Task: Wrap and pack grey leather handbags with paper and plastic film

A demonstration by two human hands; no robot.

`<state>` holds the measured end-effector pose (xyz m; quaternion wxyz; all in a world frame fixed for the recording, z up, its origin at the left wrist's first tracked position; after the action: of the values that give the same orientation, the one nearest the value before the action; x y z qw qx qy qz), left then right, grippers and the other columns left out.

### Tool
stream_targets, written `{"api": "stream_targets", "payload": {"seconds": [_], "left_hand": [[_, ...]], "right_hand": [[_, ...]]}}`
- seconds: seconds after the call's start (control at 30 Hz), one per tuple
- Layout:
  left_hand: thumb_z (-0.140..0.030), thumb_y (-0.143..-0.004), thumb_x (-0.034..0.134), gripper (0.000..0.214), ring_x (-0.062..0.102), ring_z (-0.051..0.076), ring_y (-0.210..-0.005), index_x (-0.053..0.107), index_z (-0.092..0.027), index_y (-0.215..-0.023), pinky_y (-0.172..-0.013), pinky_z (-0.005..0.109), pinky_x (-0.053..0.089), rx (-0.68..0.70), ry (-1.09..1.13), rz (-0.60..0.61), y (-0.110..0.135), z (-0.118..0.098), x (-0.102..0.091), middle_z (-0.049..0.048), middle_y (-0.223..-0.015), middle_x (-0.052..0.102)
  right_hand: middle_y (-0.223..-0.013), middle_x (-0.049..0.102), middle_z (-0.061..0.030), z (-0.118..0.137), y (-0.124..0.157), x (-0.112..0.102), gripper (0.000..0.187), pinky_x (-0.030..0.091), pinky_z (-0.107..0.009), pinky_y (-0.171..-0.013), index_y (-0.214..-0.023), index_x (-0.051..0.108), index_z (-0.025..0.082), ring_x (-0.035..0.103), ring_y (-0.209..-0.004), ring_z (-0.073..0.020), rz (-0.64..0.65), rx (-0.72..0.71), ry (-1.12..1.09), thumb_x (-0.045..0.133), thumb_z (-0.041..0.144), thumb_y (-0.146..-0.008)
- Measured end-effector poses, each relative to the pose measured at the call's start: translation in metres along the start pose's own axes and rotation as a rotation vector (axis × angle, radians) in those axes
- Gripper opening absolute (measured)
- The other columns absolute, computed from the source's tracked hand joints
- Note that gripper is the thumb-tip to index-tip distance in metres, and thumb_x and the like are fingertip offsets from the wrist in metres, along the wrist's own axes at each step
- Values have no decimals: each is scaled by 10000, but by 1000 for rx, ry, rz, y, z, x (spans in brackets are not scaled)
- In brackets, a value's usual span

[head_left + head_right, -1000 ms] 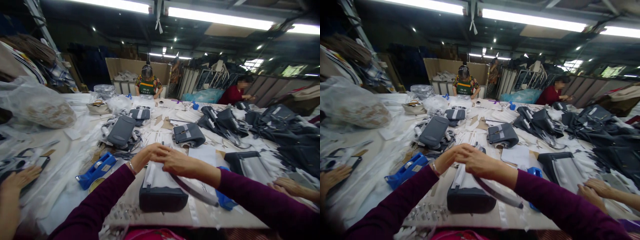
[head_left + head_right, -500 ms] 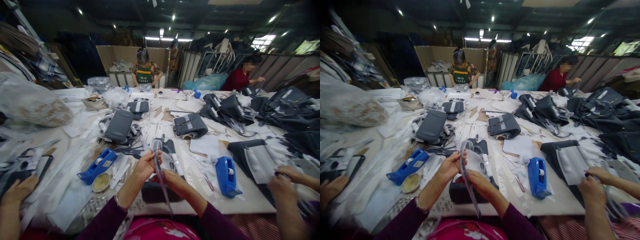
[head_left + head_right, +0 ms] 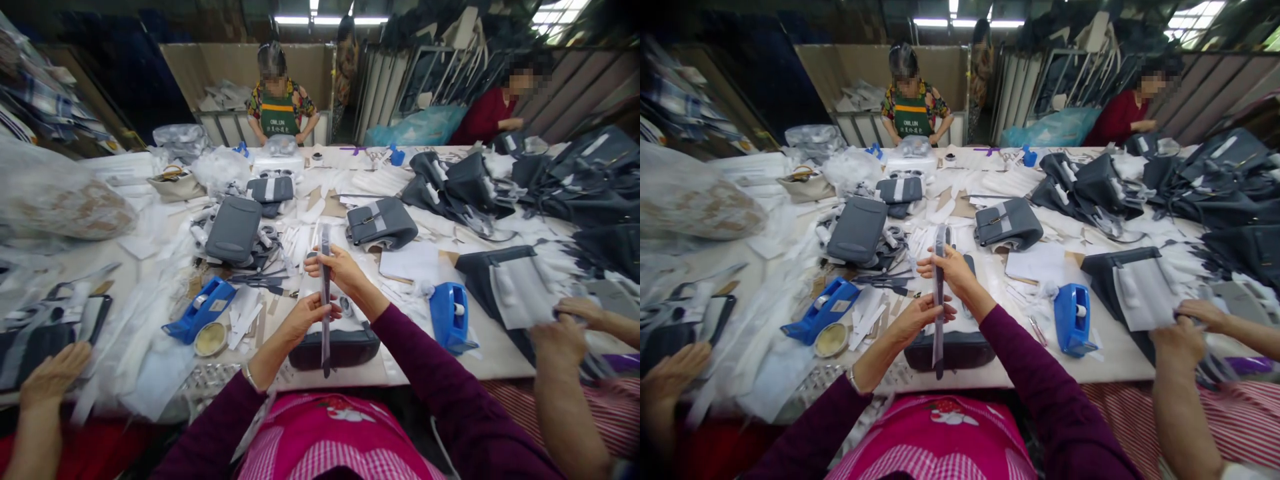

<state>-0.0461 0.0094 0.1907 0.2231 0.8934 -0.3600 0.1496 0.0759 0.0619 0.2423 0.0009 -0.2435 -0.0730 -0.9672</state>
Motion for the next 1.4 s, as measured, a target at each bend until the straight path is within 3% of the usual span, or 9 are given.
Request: {"api": "stream_targets", "payload": {"seconds": [0.23,0.37,0.53,0.63,0.77,1.0,1.07,1.27,1.4], "left_hand": [[-387,-707,736,395,686,223,-676,553,-133,-949,-658,333,508,2,-80,-161,-4,13,-3,93,-803,694],[-408,-730,706,369,686,232,-655,582,-110,-908,-672,362,526,26,51,-205,-9,4,-18,108,-761,699],[-311,-757,695,313,686,229,-806,617,-108,-981,-805,375,515,159,233,-251,-16,-10,-35,115,-868,710],[-272,-778,679,270,669,214,-872,637,-120,-998,-841,363,502,186,274,-239,-19,-16,-33,102,-909,705],[-243,-757,696,232,661,187,-803,667,-126,-955,-828,366,508,140,277,-237,-16,-25,-21,70,-828,704],[-272,-705,737,282,654,181,-711,685,-127,-941,-753,346,522,136,165,-263,-13,-33,-18,60,-761,700],[-312,-703,744,303,638,170,-674,689,-126,-936,-683,321,523,141,130,-282,-15,-33,-21,54,-751,689],[-350,-706,746,375,631,174,-702,698,-116,-995,-688,337,530,56,176,-238,-16,-31,-26,89,-851,685],[-319,-699,755,370,641,200,-778,703,-112,-1001,-767,371,524,-1,234,-180,-14,-30,-29,122,-923,687]], "right_hand": [[-781,675,-10,-13,-16,-1,208,528,-245,-566,-969,535,188,638,-591,-116,-229,-124,143,613,233,-782],[-776,651,-15,-17,14,-19,266,463,-177,-523,-861,614,158,590,-606,-83,-321,-91,313,608,417,-799],[-522,596,-14,-65,93,-27,447,341,-183,-350,-839,648,105,466,-361,-79,39,481,272,563,543,-807],[-585,642,-47,-92,112,-30,473,388,-199,-366,-945,590,110,516,-394,-105,-32,654,99,472,561,-864],[-530,549,18,-96,86,-50,405,373,-192,-371,-863,542,138,467,-382,-84,-339,555,-87,395,511,-913],[-449,444,71,-70,44,-64,133,230,-191,-354,-839,573,164,323,-323,-68,-315,450,266,529,288,-818],[-447,466,55,-62,39,-57,68,280,-207,-395,-801,586,177,385,-357,-88,-254,364,475,528,212,-804],[-839,682,-64,-31,39,-24,226,399,-271,-642,-938,637,205,625,-759,-198,114,-75,1605,431,144,-868],[-993,671,-84,-23,40,-15,276,409,-273,-653,-1048,613,210,627,-860,-211,274,-230,1829,425,101,-877]]}}
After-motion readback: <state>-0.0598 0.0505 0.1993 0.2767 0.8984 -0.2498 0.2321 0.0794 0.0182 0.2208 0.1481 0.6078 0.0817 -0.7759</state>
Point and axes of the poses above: each hand's wrist, its own y-axis away from the middle knuckle, its own x-axis out of the palm, z = x × y, the point moved 3 cm from there along -y, towards the middle knuckle
